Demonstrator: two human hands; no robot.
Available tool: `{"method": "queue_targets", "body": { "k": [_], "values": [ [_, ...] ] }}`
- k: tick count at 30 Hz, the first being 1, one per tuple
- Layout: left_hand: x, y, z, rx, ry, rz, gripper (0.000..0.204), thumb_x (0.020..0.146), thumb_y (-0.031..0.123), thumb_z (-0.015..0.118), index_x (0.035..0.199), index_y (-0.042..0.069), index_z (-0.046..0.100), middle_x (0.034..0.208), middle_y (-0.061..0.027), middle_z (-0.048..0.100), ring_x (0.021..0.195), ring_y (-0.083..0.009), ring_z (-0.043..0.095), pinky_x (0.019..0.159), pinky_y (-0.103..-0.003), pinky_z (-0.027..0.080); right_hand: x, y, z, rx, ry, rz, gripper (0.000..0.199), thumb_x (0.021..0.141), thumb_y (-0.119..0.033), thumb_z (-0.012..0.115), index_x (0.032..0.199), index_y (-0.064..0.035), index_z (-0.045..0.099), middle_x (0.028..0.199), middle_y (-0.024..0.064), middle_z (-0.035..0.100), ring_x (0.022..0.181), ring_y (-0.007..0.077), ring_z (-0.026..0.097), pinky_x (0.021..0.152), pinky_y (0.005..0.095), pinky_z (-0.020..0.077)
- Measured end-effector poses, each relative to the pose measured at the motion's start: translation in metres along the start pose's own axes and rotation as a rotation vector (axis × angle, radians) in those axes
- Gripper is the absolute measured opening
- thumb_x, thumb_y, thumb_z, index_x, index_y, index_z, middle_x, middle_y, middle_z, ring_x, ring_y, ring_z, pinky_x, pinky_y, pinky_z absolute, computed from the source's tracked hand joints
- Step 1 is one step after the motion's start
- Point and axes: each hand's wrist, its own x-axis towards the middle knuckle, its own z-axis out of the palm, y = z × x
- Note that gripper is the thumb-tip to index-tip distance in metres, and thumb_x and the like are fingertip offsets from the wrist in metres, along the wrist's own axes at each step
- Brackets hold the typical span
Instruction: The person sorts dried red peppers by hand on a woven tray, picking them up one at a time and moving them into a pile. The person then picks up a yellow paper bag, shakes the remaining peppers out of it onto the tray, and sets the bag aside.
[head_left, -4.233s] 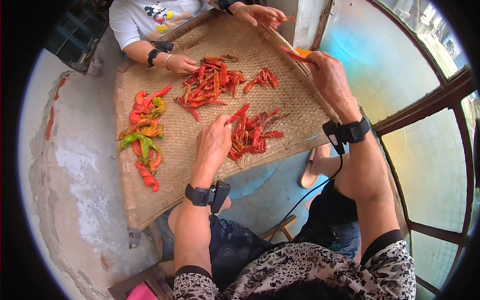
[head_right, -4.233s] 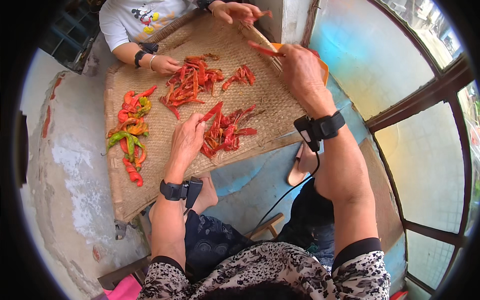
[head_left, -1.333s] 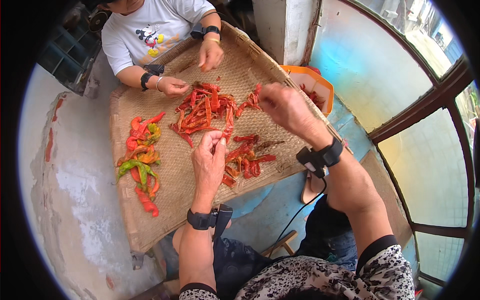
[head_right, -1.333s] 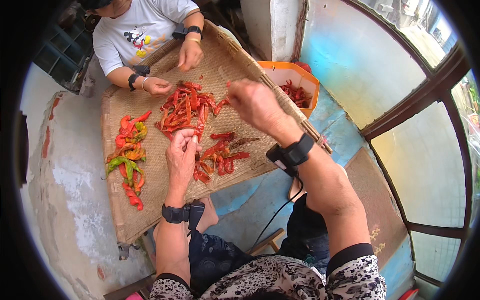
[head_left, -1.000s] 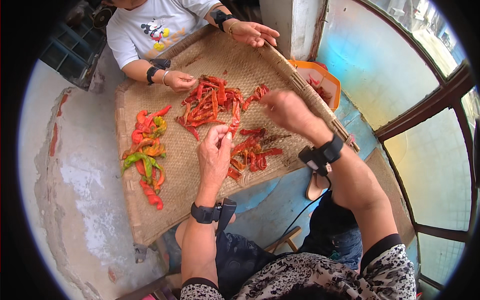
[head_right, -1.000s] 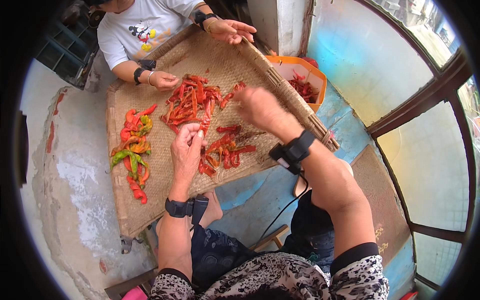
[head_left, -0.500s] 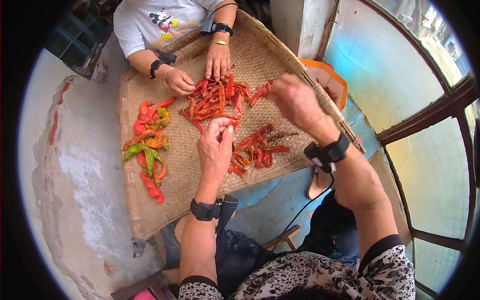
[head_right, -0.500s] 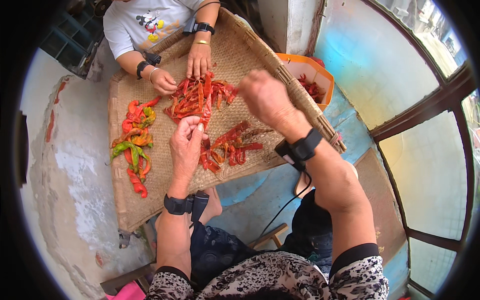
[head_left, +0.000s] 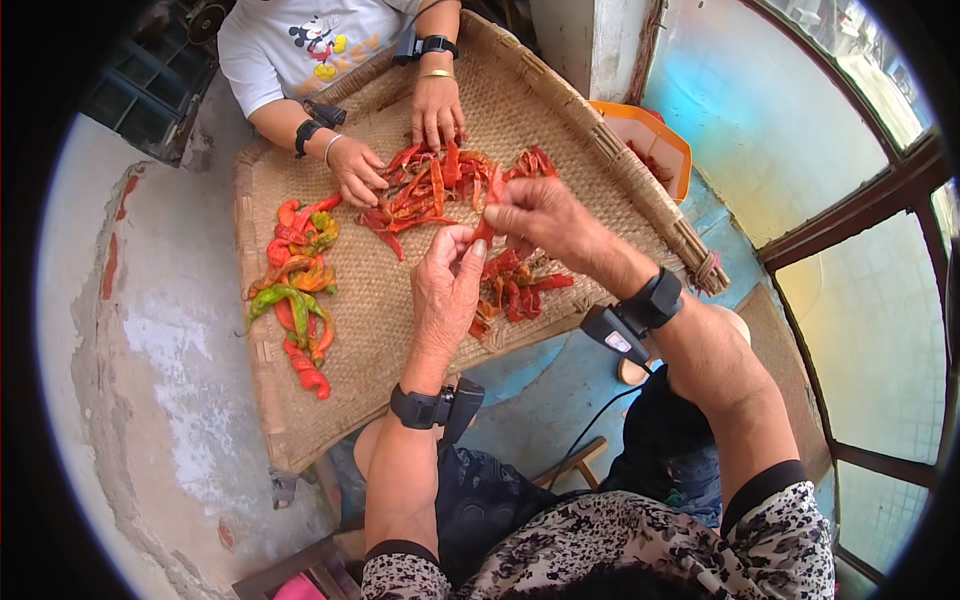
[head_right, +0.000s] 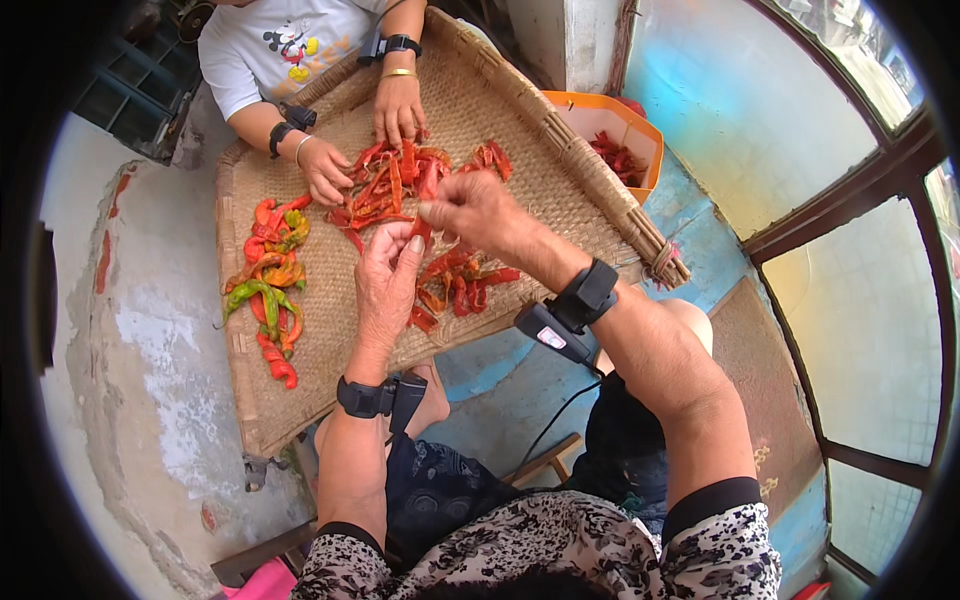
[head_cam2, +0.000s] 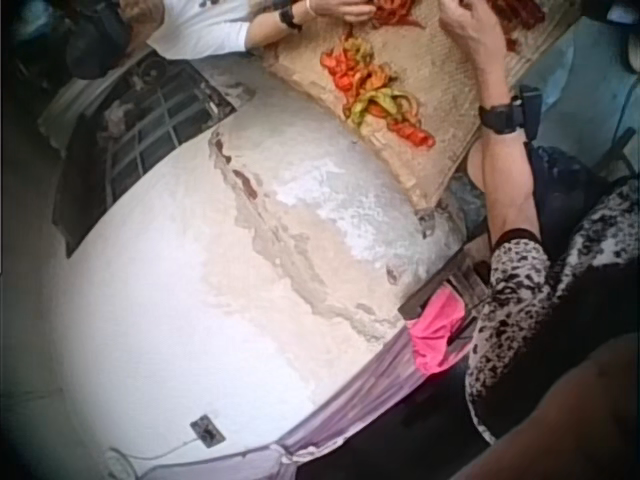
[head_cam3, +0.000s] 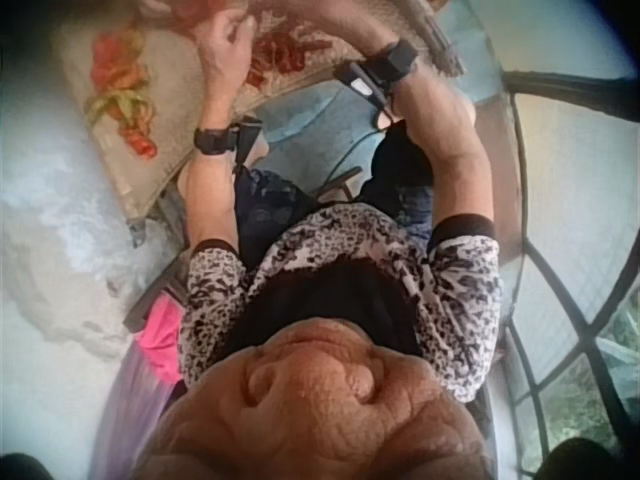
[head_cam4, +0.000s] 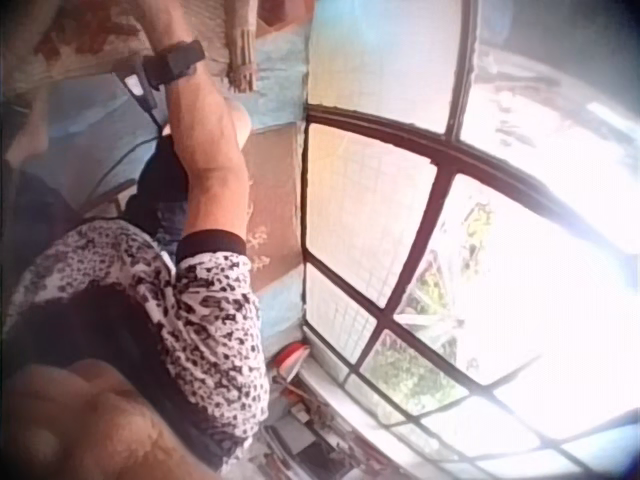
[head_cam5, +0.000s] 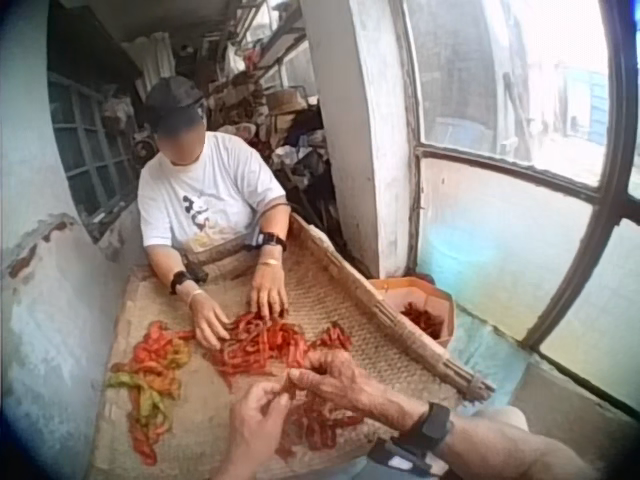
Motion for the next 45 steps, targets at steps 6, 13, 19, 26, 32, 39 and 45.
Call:
{"method": "queue_targets", "body": {
  "k": [6, 13, 19, 26, 32, 39, 45],
  "values": [
    [-0.008, -0.004, -0.048, 0.622, -0.013, 0.025, 0.02, 0.089, 0.015, 0.058, 0.102, 0.001, 0.054, 0.09, -0.0171, 0.066, 0.083, -0.0317, 0.065, 0.072, -0.041, 0.05, 0.007, -0.017, -0.076, 0.671, 0.461, -0.185, 0.016, 0.093, -0.016, 0.057, 0.085, -0.0032, 0.057, 0.071, -0.0013, 0.053, 0.058, 0.007, 0.046, 0.054, 0.0216, 0.0404],
    [-0.024, -0.016, -0.052, 0.698, -0.175, -0.054, 0.03, 0.085, 0.021, 0.061, 0.108, 0.002, 0.055, 0.09, -0.0195, 0.064, 0.083, -0.0361, 0.062, 0.074, -0.044, 0.048, 0.001, 0.011, -0.033, 0.004, 0.28, -0.023, 0.018, 0.088, -0.015, 0.06, 0.099, -0.0009, 0.066, 0.077, 0.0092, 0.064, 0.068, 0.0182, 0.06, 0.064, 0.0318, 0.0521],
    [-0.014, -0.02, -0.029, 0.652, -0.166, 0.114, 0.038, 0.082, 0.014, 0.063, 0.116, 0.001, 0.052, 0.093, -0.019, 0.061, 0.084, -0.0345, 0.061, 0.075, -0.041, 0.048, 0.0, 0.045, 0.004, -1.268, -0.108, -0.353, 0.019, 0.08, -0.019, 0.064, 0.09, -0.0033, 0.064, 0.09, 0.0159, 0.062, 0.088, 0.0325, 0.059, 0.077, 0.0395, 0.0501],
    [-0.011, -0.02, -0.006, 0.528, -0.165, 0.252, 0.035, 0.078, -0.001, 0.06, 0.112, 0.003, 0.053, 0.097, -0.0196, 0.059, 0.088, -0.0389, 0.059, 0.077, -0.043, 0.049, -0.007, 0.038, 0.0, -1.328, -0.036, -0.469, 0.014, 0.076, -0.017, 0.064, 0.08, -0.004, 0.058, 0.085, 0.0121, 0.058, 0.086, 0.0297, 0.058, 0.073, 0.0385, 0.05],
    [-0.007, -0.009, -0.002, 0.488, -0.158, 0.206, 0.023, 0.085, 0.001, 0.053, 0.108, 0.003, 0.055, 0.099, -0.0194, 0.061, 0.09, -0.0391, 0.06, 0.076, -0.045, 0.05, -0.013, 0.015, -0.011, -1.3, 0.02, -0.352, 0.013, 0.074, -0.009, 0.062, 0.082, -0.0035, 0.053, 0.081, 0.0124, 0.058, 0.084, 0.0326, 0.059, 0.068, 0.042, 0.051],
    [-0.003, -0.007, 0.001, 0.466, -0.102, 0.247, 0.019, 0.086, 0.002, 0.053, 0.105, 0.005, 0.055, 0.094, -0.0196, 0.063, 0.083, -0.0394, 0.061, 0.07, -0.045, 0.05, -0.016, 0.004, -0.035, -1.061, 0.091, -0.357, 0.009, 0.08, -0.008, 0.059, 0.086, -0.0021, 0.058, 0.077, 0.0154, 0.061, 0.074, 0.0343, 0.061, 0.065, 0.0418, 0.0495],
    [-0.004, -0.009, 0.004, 0.456, -0.079, 0.244, 0.016, 0.086, 0.001, 0.054, 0.101, 0.004, 0.055, 0.088, -0.0195, 0.062, 0.079, -0.0388, 0.062, 0.066, -0.045, 0.05, -0.025, -0.026, -0.055, -0.696, 0.33, -0.352, 0.009, 0.084, -0.009, 0.061, 0.086, 0.0002, 0.062, 0.072, 0.0161, 0.062, 0.064, 0.026, 0.063, 0.061, 0.0356, 0.0492]
  ]
}}
